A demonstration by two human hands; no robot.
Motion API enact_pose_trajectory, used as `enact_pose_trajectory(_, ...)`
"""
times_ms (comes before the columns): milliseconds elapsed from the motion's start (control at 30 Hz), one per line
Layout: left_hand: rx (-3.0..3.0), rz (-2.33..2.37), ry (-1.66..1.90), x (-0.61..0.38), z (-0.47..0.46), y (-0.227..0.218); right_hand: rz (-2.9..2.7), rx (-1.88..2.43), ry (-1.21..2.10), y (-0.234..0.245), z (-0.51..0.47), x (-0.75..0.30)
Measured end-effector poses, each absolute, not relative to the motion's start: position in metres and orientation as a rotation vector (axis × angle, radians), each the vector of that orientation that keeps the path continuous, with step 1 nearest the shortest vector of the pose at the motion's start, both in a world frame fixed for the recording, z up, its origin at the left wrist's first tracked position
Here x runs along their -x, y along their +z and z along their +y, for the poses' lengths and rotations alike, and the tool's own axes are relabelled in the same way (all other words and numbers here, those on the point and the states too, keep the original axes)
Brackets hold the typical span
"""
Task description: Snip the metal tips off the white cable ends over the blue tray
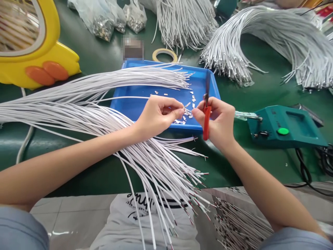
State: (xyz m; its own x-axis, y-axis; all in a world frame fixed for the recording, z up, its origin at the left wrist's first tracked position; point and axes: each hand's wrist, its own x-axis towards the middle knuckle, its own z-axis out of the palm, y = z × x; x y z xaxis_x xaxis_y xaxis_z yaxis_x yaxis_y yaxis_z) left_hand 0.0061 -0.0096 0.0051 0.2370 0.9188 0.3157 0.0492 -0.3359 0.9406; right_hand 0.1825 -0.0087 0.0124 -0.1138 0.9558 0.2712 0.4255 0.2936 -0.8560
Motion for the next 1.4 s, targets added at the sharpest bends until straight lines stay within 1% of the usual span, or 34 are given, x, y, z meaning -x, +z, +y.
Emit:
enact_pose_trajectory(167, -1.581, 1.010, 1.350, -0.004, -0.007, 0.003, -1.934, 1.376, 0.616, 0.004, -0.007, -0.184)
enact_pose_trajectory(333, -1.575, 1.055, 1.359, -0.004, -0.008, 0.006, -2.094, 1.398, 0.543, 0.005, -0.007, -0.185)
enact_pose_trajectory(900, -1.609, 1.054, 1.354, -0.005, -0.008, 0.005, -2.246, 1.426, 0.511, 0.013, -0.009, -0.184)
enact_pose_trajectory(1067, -1.651, 1.002, 1.283, -0.004, -0.010, 0.007, -2.251, 1.436, 0.472, 0.017, -0.012, -0.183)
enact_pose_trajectory(1400, -1.687, 0.975, 1.273, -0.004, -0.010, 0.005, -2.237, 1.415, 0.516, 0.015, -0.012, -0.184)
